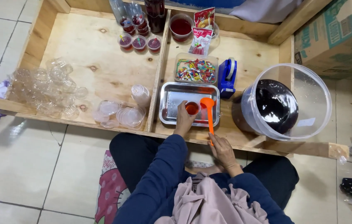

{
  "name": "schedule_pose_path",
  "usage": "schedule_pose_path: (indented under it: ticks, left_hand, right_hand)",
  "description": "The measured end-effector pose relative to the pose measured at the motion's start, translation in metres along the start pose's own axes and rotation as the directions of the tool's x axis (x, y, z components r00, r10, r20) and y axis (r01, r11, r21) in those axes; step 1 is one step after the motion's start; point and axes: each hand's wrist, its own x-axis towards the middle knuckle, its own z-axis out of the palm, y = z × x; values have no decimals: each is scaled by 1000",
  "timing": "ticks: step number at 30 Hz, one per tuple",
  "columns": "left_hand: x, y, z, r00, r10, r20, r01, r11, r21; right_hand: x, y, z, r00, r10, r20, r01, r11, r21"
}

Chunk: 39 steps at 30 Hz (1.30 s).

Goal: Filling small plastic cups with liquid from a bucket using a ladle and sealing them with lids

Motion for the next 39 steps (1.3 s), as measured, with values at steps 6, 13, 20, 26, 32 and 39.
schedule_pose_path:
  ticks: [6, 13, 20, 26, 32, 39]
  left_hand:
    - [15, -3, 11, 996, -88, 22, 87, 995, 45]
    - [22, 7, 12, 996, -87, 9, 86, 995, 48]
    - [31, -11, 20, 994, -105, 24, 103, 991, 88]
    - [23, 0, 7, 992, -102, 69, 92, 987, 133]
    - [12, 0, -9, 998, -19, 68, 10, 992, 129]
    - [-16, -32, -71, 972, 207, -113, -164, 939, 303]
  right_hand:
    - [-10, 0, 4, 998, 16, 60, -8, 991, -130]
    - [-15, 2, 7, 994, 61, 92, -48, 990, -134]
    - [-18, 4, 13, 982, 121, 146, -100, 985, -141]
    - [22, 13, 13, 973, 172, 152, -142, 972, -189]
    - [67, 25, 55, 990, 63, 124, -44, 988, -148]
    - [127, -38, 100, 987, -85, 134, 74, 993, 90]
